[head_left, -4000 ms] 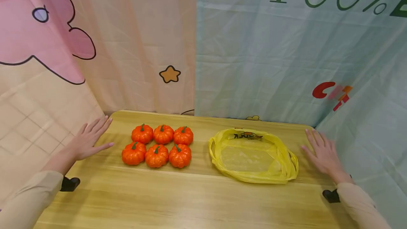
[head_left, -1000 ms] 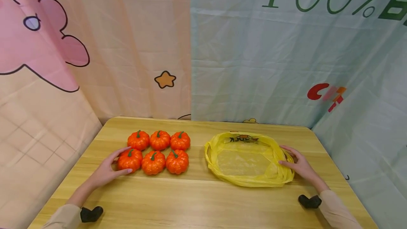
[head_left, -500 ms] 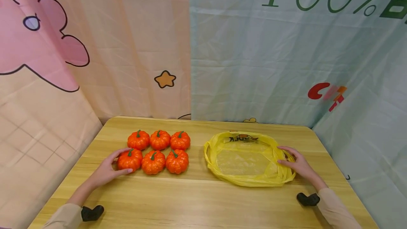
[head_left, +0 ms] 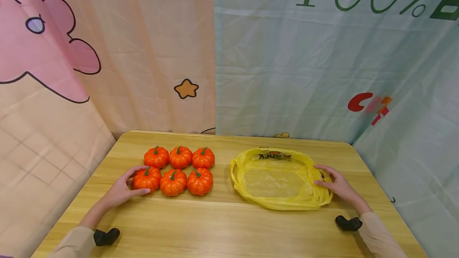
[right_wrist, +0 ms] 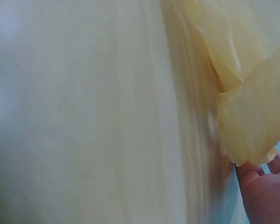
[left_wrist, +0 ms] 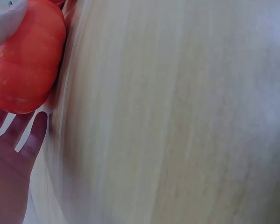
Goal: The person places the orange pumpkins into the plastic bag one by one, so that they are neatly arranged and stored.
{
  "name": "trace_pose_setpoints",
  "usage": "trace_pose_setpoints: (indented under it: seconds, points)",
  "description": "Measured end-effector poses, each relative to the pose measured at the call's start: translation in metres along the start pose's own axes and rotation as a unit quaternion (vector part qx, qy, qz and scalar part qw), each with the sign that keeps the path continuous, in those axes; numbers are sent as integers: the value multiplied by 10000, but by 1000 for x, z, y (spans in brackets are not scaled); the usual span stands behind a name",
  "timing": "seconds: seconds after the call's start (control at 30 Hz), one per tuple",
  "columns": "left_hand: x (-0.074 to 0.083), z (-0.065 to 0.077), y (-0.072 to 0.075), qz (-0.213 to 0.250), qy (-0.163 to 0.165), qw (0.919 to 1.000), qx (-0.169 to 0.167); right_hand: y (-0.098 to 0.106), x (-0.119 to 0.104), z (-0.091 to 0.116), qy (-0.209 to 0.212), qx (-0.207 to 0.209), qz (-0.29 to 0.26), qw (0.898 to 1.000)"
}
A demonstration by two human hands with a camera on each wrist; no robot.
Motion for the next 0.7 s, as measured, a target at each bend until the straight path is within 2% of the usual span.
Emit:
trace_pose_setpoints:
  seconds: [0.2,0.33,0.5,0.7]
  points:
    - [-1,-2,-1,114,0,9999,43,2,1,2,129,47,-10,9999]
    - [-2,-2,-2,121,-130,9997,138,3,1,3,214,76,-36,9997]
    - [-2,0,-1,156,-259,9992,249,1,0,3,231,86,-99,9996]
    - [0,2,3,111,-265,9989,359,-2,-1,5,211,104,-66,9997]
Point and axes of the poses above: each hand's wrist, its own z-axis away from the middle knuckle, its own y-axis out of the back of the hand, x = y × z, the point moved 3 cm from there along -z, towards the middle knuckle, and after that the axes turned 4 degrees about -x, right-handed, at the moved point
